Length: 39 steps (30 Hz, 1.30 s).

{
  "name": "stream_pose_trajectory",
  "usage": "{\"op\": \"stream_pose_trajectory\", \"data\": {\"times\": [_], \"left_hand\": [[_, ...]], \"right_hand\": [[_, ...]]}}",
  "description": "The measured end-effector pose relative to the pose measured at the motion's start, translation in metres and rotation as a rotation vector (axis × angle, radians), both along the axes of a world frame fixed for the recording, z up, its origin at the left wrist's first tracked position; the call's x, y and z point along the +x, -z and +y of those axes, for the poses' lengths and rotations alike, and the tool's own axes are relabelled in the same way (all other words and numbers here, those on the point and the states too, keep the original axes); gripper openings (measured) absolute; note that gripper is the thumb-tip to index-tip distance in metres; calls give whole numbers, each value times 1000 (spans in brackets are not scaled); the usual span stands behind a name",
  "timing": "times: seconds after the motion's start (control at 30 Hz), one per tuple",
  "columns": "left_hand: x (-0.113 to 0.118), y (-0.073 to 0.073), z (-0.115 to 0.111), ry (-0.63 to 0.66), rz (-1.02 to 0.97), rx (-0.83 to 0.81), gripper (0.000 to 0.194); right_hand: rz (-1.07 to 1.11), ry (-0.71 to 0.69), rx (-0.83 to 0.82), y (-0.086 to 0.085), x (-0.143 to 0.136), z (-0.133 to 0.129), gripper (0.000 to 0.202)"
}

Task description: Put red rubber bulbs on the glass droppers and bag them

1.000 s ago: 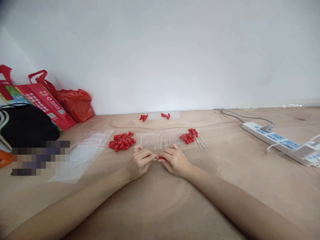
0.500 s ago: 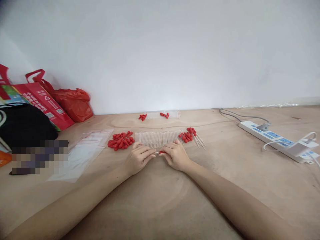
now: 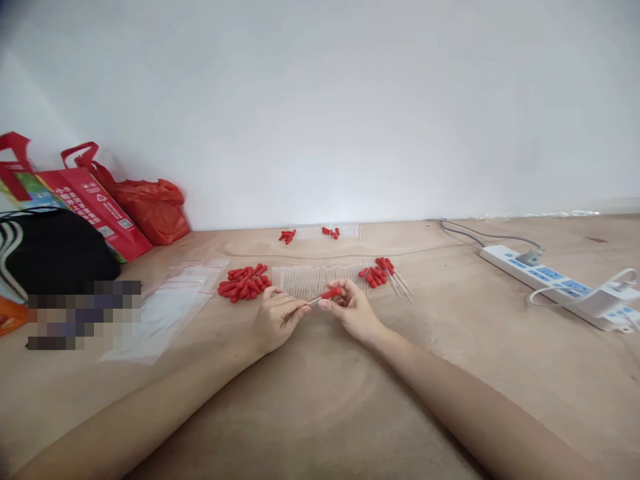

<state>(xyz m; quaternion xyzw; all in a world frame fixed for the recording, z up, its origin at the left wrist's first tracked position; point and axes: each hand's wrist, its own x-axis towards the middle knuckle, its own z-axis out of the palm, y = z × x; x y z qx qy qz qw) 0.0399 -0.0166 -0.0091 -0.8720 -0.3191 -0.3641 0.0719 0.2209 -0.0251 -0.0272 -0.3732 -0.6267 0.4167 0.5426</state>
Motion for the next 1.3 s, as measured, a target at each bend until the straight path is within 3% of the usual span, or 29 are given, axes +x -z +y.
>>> {"op": "stream_pose_trajectory", "data": {"times": [0.13, 0.2, 0.4, 0.47, 0.57, 0.77, 1.03, 1.1, 1.3], "left_hand": [[2, 0, -1, 47, -34, -50, 24], [0, -1, -2, 65, -33, -79, 22], [0, 1, -1, 26, 33, -115, 20], [1, 2, 0, 22, 57, -107, 17], [2, 4, 2, 19, 62, -102, 17], [2, 4, 1, 20, 58, -109, 17], [1, 4, 1, 15, 80, -109, 17], [1, 4, 2, 18, 84, -116, 16], [1, 6, 2, 10, 102, -133, 16]], "right_hand": [[141, -20, -62, -2, -9, 1, 29], [119, 44, -60, -10, -2, 8, 31], [-235, 507, -70, -39, 74, 44, 45], [-461, 703, -118, -38, 99, 51, 41], [-659, 822, -199, -25, 117, 55, 36], [-779, 824, -249, -4, 117, 60, 35], [-867, 852, -189, 1, 119, 61, 33], [-877, 834, -117, -1, 113, 59, 30], [-1050, 581, 215, -3, 83, 56, 28]]}}
